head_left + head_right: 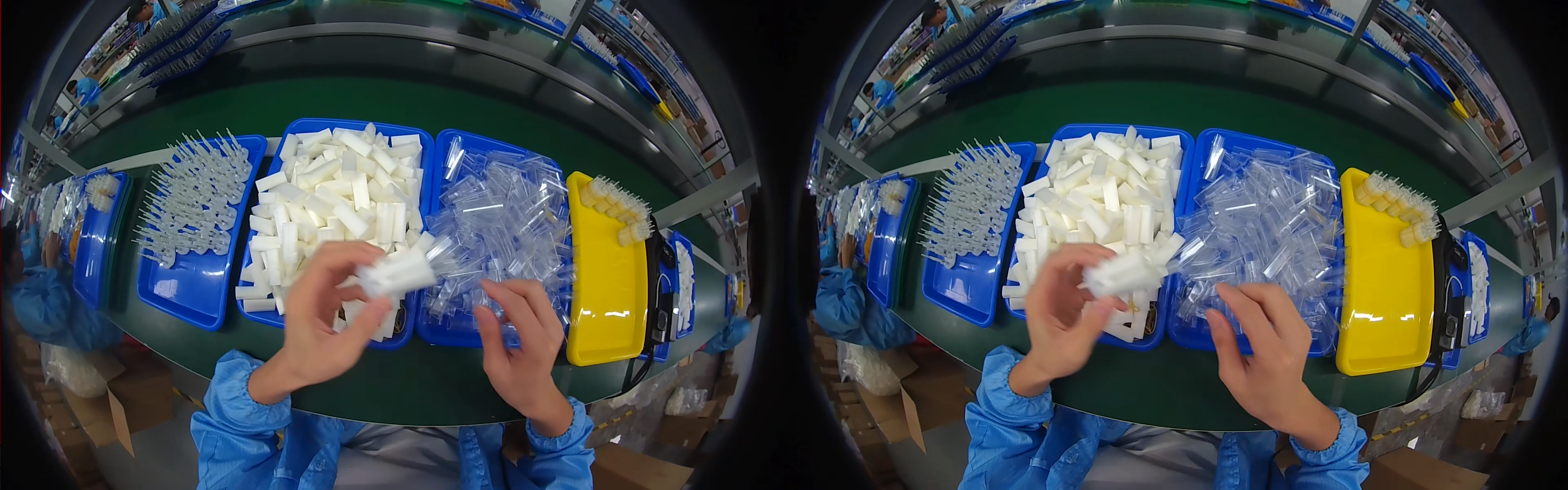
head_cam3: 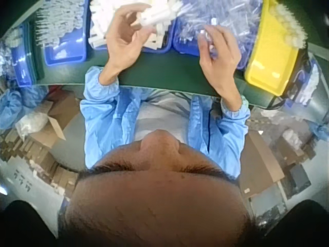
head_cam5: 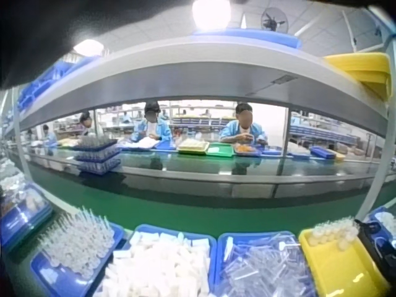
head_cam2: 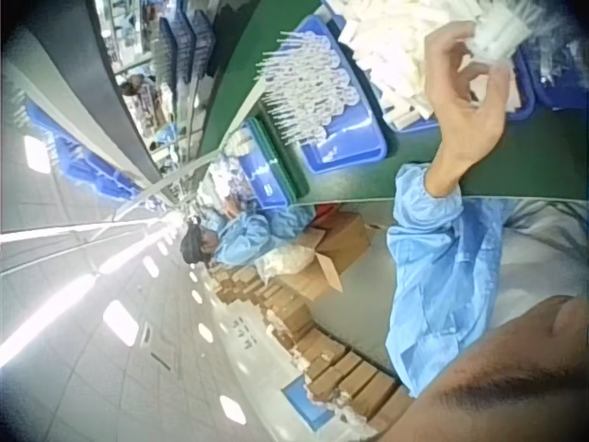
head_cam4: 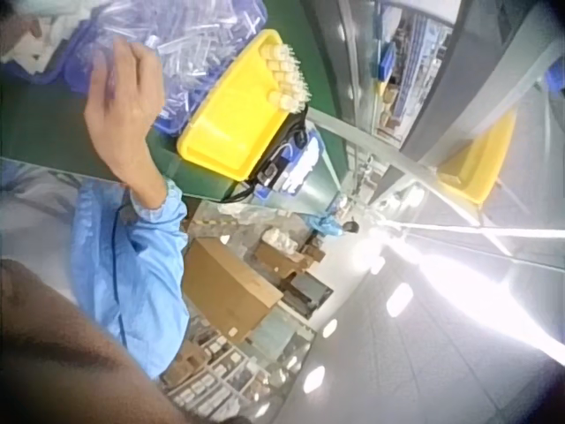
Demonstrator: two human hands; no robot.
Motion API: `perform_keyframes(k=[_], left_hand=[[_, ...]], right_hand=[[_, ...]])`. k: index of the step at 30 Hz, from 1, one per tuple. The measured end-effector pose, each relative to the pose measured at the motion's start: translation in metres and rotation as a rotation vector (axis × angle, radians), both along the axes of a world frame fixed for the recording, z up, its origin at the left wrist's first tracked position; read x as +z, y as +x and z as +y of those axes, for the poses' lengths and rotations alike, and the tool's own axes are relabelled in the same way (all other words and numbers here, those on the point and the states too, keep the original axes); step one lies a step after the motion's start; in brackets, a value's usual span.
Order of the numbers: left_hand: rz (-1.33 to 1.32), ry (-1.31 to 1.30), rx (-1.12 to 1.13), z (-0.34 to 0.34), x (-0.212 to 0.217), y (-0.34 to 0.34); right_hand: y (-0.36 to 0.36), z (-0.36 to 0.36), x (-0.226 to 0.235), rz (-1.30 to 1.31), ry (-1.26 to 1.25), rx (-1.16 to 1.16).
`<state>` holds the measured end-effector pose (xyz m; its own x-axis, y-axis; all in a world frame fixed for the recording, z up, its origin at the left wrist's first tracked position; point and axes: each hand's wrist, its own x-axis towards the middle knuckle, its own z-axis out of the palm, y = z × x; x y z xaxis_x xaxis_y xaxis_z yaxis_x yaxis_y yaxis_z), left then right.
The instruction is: The person assembles components by attaching foam cylinders onto a multi-pronged holder, sliding clear plastic tubes over the cylinders, securing the bundle with a rubber band, and placing it onto a tray.
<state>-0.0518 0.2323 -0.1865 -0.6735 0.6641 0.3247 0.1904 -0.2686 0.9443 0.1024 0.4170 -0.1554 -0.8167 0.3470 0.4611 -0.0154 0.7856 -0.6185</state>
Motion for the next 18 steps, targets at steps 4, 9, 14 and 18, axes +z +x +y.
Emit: perform_keyframes(k=[4,9,14,18], left_hand=[[-0.107,0.168,0.141,-0.009,0.013,-0.020],[-0.225,0.191,0.213,-0.007,0.012,-0.026],[-0.232,0.192,0.201,-0.001,0.009,-0.024],[-0.221,0.160,0.194,-0.003,0.006,-0.027]], right_hand=[[-0.041,0.001,0.004,-0.060,0.255,0.118],[-0.095,-0.008,0.004,-0.133,0.347,0.134],[-0.128,-0.010,-0.005,-0.308,0.332,0.106],[-0.136,-0.009,-0.010,-0.362,0.144,0.153]])
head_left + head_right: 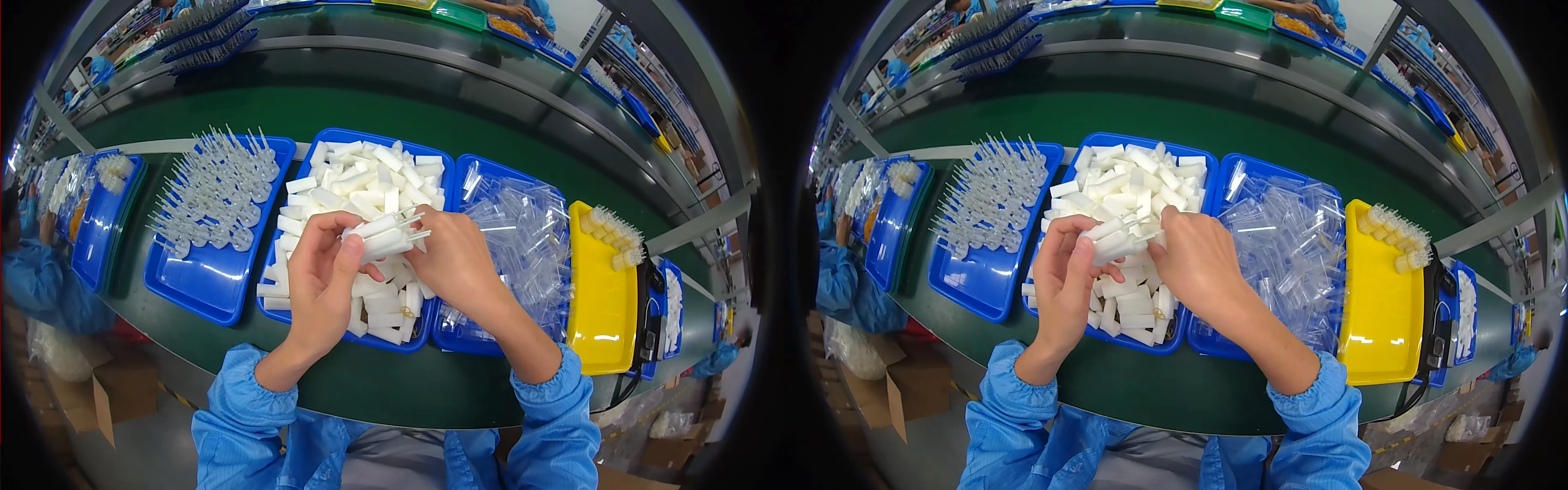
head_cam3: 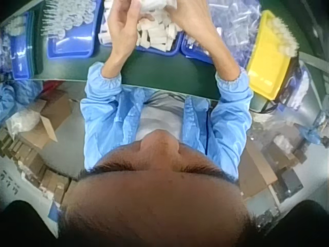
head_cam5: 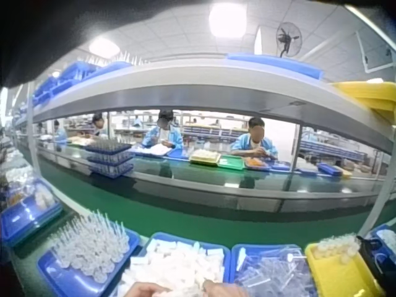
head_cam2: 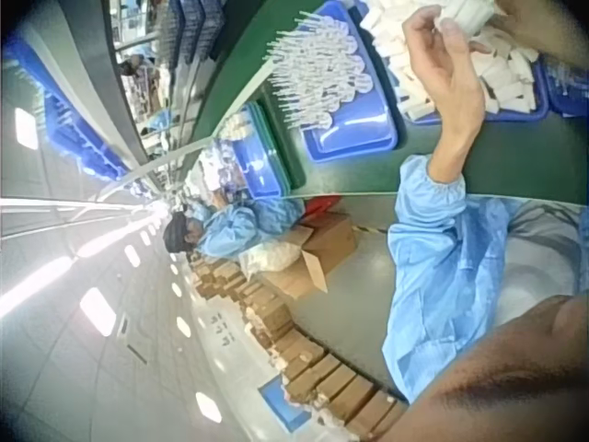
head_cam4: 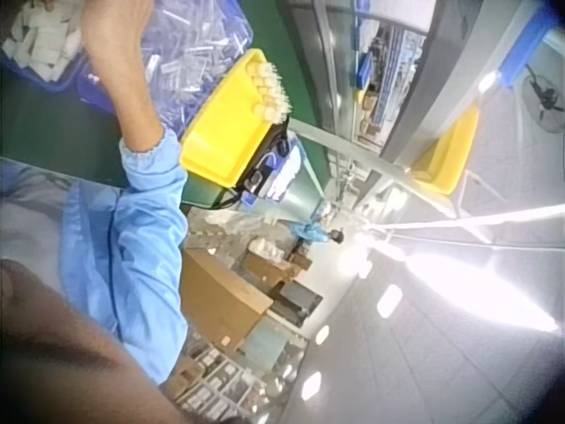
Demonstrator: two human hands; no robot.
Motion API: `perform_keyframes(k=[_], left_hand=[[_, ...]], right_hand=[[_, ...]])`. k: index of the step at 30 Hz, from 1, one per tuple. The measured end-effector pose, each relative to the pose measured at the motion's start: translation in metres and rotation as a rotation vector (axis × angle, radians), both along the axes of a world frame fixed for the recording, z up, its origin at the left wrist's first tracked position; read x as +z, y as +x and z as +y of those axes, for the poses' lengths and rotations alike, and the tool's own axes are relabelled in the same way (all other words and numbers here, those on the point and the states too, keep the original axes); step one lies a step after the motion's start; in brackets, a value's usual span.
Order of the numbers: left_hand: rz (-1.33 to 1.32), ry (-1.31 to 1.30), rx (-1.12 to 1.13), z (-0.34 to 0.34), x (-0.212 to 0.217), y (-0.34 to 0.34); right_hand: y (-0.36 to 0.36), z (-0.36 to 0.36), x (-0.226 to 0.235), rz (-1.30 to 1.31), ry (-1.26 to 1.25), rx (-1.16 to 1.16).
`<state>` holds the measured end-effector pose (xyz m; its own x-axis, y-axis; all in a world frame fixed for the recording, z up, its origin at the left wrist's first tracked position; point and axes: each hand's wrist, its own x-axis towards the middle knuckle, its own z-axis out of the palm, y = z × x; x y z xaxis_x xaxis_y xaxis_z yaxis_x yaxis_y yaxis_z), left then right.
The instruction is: The person assembles components by attaching foam cylinders onto a multi-pronged holder, sliding clear plastic tubes over the cylinders, securing the bundle with a rubber band, and placing it onto a tray.
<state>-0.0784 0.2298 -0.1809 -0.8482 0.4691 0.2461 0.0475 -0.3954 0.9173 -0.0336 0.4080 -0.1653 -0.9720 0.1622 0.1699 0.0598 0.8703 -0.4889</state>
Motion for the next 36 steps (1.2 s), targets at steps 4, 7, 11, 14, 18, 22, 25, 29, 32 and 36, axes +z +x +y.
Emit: perform_keyframes(k=[4,7,11,14,18,22,25,29,32,36], left_hand=[[0.021,-0.026,0.051,-0.002,0.004,0.001],[0.026,-0.029,0.050,0.000,0.004,0.000],[0.005,0.003,0.013,0.000,0.003,-0.001],[0.008,-0.005,0.023,0.000,0.002,-0.001],[0.021,-0.035,0.030,-0.004,0.001,-0.001],[0.071,-0.081,-0.077,-0.001,-0.001,0.007],[0.129,-0.173,-0.107,0.004,0.004,0.018],[0.162,-0.218,-0.228,0.005,-0.004,0.024],[0.202,-0.266,-0.271,0.007,-0.009,0.026],[0.213,-0.309,-0.297,0.009,-0.012,0.027]], right_hand=[[0.010,-0.001,0.026,-0.075,-0.146,-0.007],[0.018,0.004,0.024,-0.051,-0.187,0.001],[0.023,0.004,0.010,-0.040,-0.026,0.112],[0.030,0.005,0.014,0.019,-0.024,0.156],[0.059,0.006,0.043,0.091,-0.353,0.115],[0.098,0.021,0.036,0.103,-0.492,0.049],[0.117,0.025,0.025,0.095,-0.882,-0.110],[0.129,0.030,0.015,0.244,-1.137,-0.168],[0.138,0.037,0.000,0.296,-1.121,-0.133],[0.143,0.044,-0.005,0.186,-1.172,-0.173]])
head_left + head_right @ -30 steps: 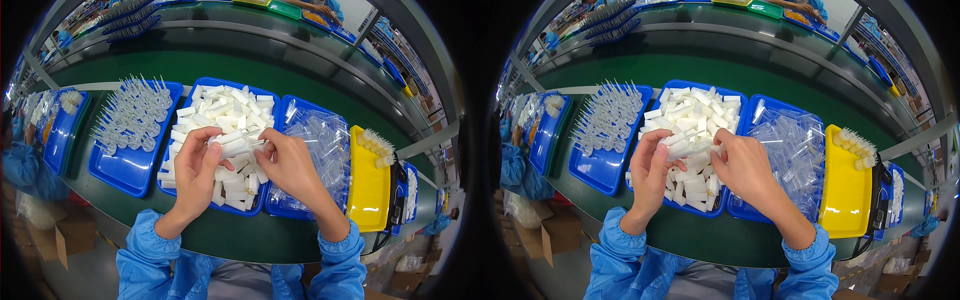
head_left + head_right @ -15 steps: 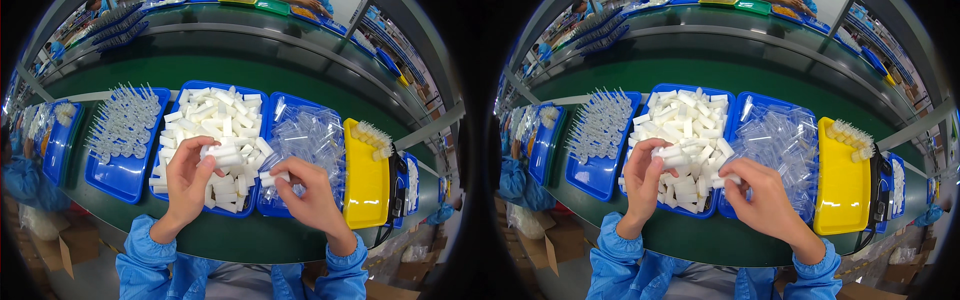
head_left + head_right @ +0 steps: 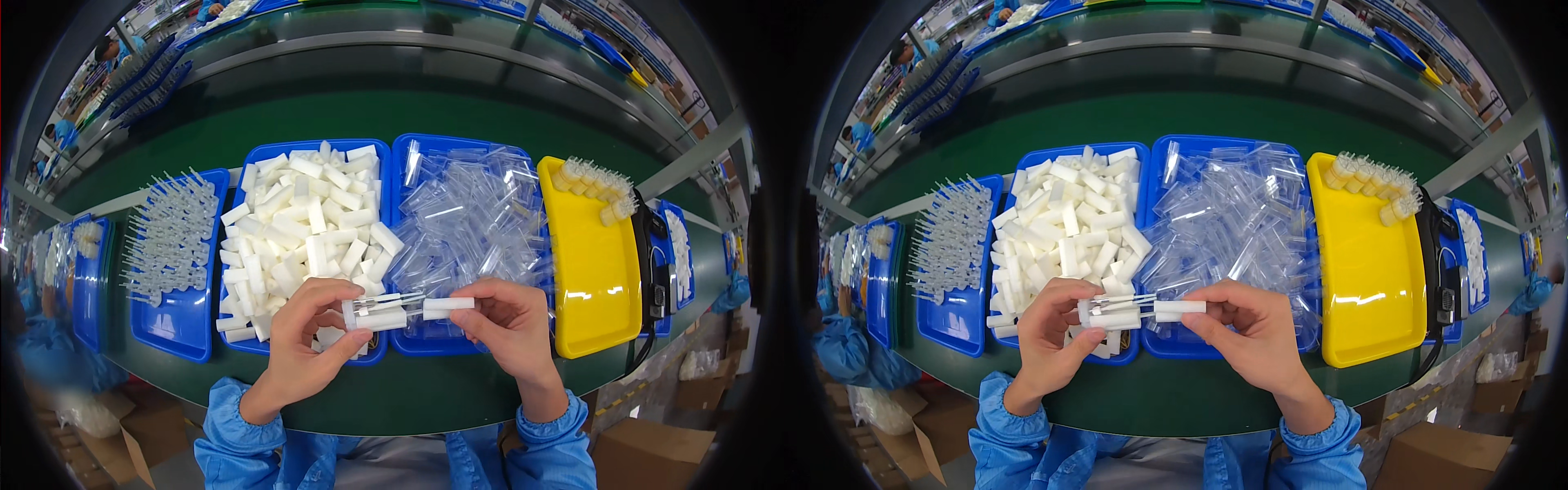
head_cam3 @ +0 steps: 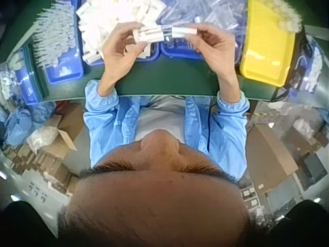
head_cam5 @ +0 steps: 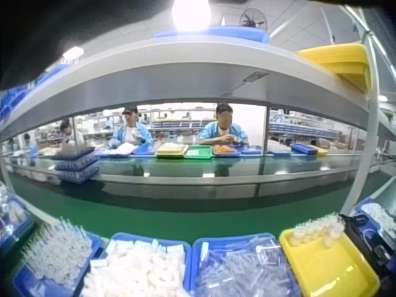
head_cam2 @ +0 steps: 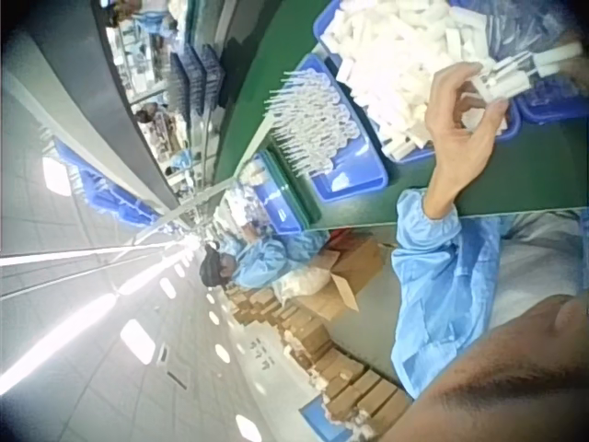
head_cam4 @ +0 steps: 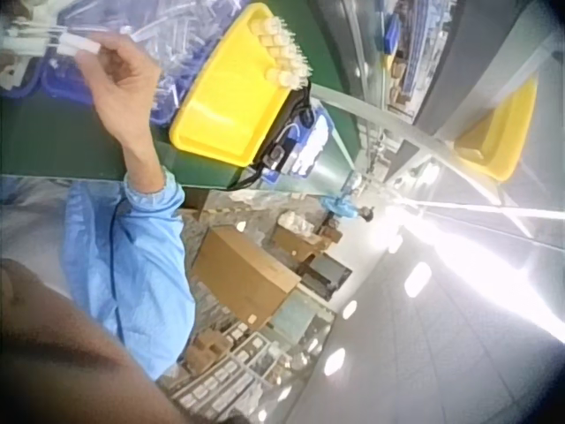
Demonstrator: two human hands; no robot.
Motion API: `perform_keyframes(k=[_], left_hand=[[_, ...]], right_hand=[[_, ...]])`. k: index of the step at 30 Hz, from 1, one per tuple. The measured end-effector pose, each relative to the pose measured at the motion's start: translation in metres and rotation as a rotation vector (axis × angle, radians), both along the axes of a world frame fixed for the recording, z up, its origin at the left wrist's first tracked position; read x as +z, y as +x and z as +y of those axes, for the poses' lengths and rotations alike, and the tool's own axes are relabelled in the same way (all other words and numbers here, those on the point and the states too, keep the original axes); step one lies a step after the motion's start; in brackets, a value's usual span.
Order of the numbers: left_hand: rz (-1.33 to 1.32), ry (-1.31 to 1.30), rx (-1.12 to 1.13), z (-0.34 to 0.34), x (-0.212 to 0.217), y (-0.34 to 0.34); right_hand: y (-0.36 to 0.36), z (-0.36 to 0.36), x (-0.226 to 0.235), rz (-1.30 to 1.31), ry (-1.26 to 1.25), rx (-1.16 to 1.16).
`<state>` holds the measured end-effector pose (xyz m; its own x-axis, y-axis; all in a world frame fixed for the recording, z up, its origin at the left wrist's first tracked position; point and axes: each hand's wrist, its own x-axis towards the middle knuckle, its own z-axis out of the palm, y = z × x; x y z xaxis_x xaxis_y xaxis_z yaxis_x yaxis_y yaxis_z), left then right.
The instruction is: The person assembles components by attaching foam cylinders onto a multi-pronged holder, sliding clear plastic tubes over the cylinders, securing the bundle with a rubber band, and placing it onto a tray.
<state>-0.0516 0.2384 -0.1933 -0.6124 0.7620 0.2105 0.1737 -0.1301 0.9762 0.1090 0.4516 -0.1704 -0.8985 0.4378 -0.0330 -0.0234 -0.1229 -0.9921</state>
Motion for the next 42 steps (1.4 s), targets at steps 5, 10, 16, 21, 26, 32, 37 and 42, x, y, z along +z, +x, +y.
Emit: perform_keyframes(k=[5,10,16,21,26,32,37,42], left_hand=[[0.055,-0.001,-0.056,0.000,-0.002,-0.002],[0.041,0.023,-0.093,-0.003,-0.004,-0.004],[0.059,-0.029,-0.104,-0.003,-0.001,-0.003],[-0.055,-0.066,-0.119,0.000,0.003,-0.001],[0.002,-0.097,-0.138,0.000,0.004,0.000],[0.042,-0.028,-0.102,0.004,0.001,0.002],[0.073,-0.036,-0.088,0.005,0.001,0.003],[0.104,-0.085,-0.092,0.005,0.001,0.008]], right_hand=[[0.000,-0.001,0.002,-0.031,0.000,-0.028],[0.000,-0.002,0.003,-0.073,0.000,-0.046],[0.000,0.000,0.001,-0.085,0.005,-0.048],[0.000,0.001,0.002,-0.062,-0.002,-0.001],[0.002,-0.004,0.000,-0.059,0.069,0.054],[0.000,-0.007,0.004,-0.098,0.163,-0.001],[0.000,-0.009,0.006,-0.076,0.198,0.054],[-0.001,-0.015,0.007,-0.075,0.314,0.045]])
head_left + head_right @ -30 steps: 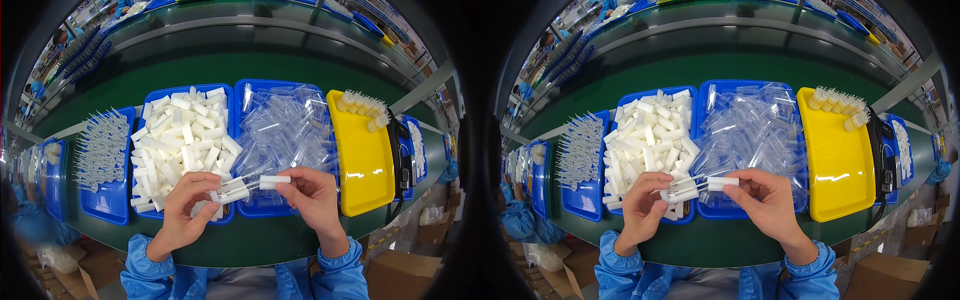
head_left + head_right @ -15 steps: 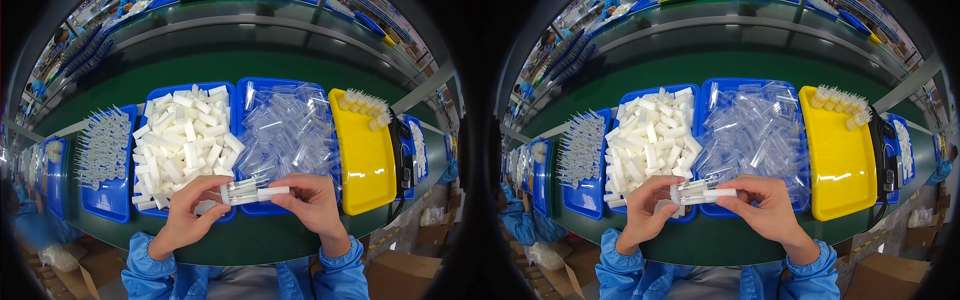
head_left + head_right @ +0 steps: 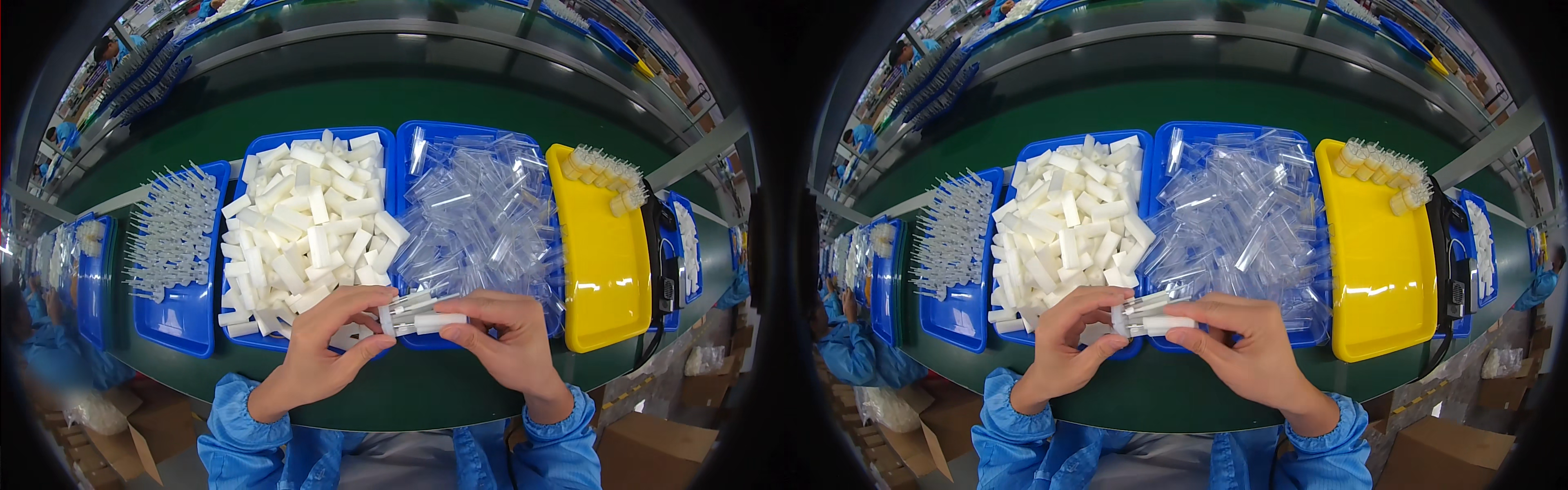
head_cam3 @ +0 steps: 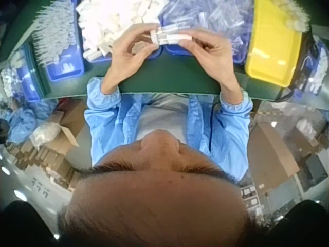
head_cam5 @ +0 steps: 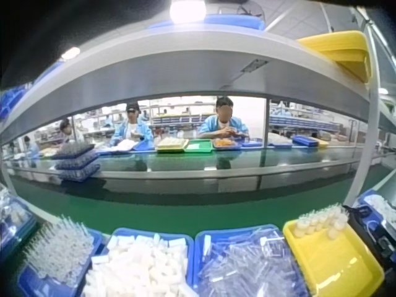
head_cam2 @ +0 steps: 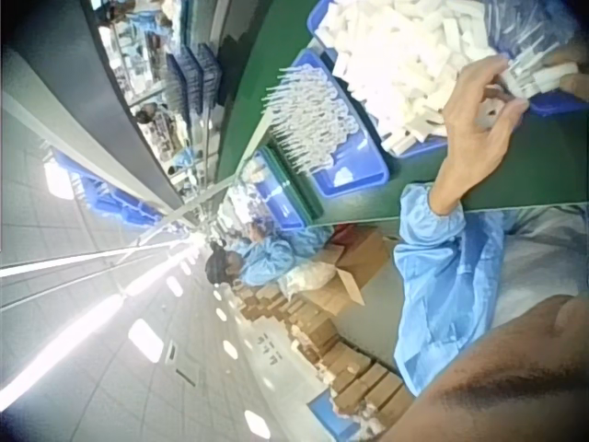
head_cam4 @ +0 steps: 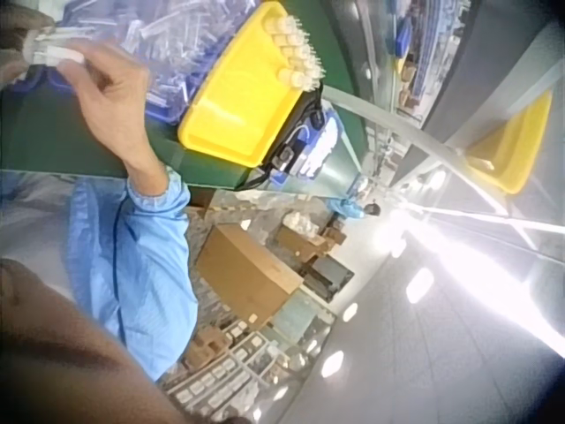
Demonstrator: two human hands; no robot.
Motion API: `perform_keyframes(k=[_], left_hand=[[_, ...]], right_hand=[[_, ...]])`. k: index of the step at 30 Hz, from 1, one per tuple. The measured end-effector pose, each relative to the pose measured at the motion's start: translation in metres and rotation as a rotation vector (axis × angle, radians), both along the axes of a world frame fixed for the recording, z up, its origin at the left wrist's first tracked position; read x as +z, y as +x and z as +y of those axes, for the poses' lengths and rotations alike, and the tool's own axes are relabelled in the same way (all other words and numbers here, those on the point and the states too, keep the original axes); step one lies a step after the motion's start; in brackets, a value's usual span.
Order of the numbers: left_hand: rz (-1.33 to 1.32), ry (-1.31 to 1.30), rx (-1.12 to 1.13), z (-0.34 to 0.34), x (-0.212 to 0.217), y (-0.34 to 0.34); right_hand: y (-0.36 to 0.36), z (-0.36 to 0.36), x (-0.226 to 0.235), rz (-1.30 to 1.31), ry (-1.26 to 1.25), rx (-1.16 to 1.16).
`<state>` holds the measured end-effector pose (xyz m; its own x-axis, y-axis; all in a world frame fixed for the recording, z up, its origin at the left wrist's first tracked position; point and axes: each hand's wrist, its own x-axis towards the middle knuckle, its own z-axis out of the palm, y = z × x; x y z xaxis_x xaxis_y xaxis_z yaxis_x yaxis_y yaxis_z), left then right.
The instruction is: The person assembles components by attaching foam cylinders onto a multi-pronged holder, sliding clear plastic tubes over the cylinders, securing the bundle with a rubber band, and placing it onto a tray.
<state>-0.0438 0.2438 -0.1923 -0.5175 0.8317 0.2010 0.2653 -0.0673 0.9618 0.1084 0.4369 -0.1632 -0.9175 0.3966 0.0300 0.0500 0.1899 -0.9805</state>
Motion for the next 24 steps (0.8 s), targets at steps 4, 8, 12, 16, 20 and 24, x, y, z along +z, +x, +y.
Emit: perform_keyframes(k=[4,8,12,16,20,24], left_hand=[[0.080,0.055,0.055,0.004,-0.002,0.001],[0.168,0.095,0.127,0.004,-0.003,0.001],[0.208,0.072,0.121,0.005,-0.001,0.003],[0.216,0.071,0.127,0.003,-0.001,0.004],[0.055,0.172,0.209,-0.007,0.003,-0.007],[-0.126,0.331,0.326,-0.011,0.012,-0.023]], right_hand=[[-0.001,-0.012,0.003,0.004,0.196,-0.230],[-0.003,-0.012,0.001,-0.031,0.246,-0.159],[-0.003,-0.019,-0.004,0.051,0.274,-0.135],[-0.007,-0.027,-0.005,0.125,0.369,-0.130],[-0.008,-0.022,0.006,0.072,0.404,-0.199],[-0.018,-0.029,-0.001,0.155,0.770,-0.026]])
